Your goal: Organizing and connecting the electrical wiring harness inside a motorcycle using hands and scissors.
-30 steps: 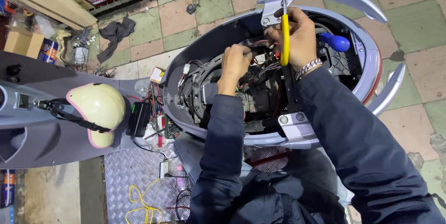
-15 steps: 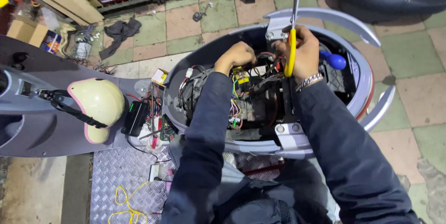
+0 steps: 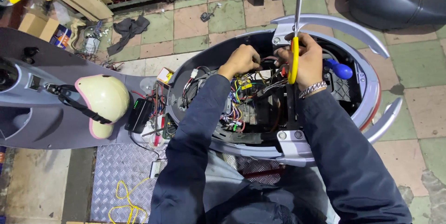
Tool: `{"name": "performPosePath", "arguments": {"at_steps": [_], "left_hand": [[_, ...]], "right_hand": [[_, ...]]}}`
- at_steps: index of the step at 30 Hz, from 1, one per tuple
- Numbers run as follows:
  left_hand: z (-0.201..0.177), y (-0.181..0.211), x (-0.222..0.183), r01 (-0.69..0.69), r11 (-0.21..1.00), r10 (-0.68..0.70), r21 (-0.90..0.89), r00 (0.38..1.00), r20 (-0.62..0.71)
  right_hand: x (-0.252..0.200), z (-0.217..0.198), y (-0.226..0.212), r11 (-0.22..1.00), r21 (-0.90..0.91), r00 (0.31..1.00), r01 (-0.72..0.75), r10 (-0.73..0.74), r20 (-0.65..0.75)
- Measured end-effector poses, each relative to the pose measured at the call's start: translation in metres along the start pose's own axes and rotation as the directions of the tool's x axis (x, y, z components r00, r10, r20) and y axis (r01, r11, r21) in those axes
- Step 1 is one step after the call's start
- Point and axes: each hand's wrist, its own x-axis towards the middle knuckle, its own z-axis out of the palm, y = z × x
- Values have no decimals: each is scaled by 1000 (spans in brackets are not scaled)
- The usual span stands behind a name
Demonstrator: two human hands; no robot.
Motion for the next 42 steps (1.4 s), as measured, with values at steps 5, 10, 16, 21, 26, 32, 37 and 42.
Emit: {"name": "performPosePath", "arguments": {"at_steps": [5,10,16,21,26,32,37,42], "left_hand": [[27,-17,15,-129,951,139,283,990,-18],[37,-11,14,-113,952,140,285,987,-76],[73,-23,20,-17,780,251,625,924,-289],[69,-7,-6,47,782,259,622,883,-392],[31,62,-35,-47,995,91,91,811,-578],[16,125,-19,-283,880,-109,-382,663,-741],[36,136,-2,-398,493,-346,-773,726,-594],[33,136,3,-391,467,-337,-793,751,-568]], "right_hand": [[0,-1,4,999,43,1000,10,-11,19],[4,-5,15,999,42,1000,-9,8,15],[4,-6,17,1000,5,999,12,-13,36],[3,-5,14,1000,8,999,18,-19,50],[-18,-2,-21,998,30,994,56,-59,94],[-89,-27,-163,981,-195,974,-7,51,221],[-76,-105,-221,861,-495,972,114,6,235],[1,-143,-177,639,-764,934,88,214,286]]}}
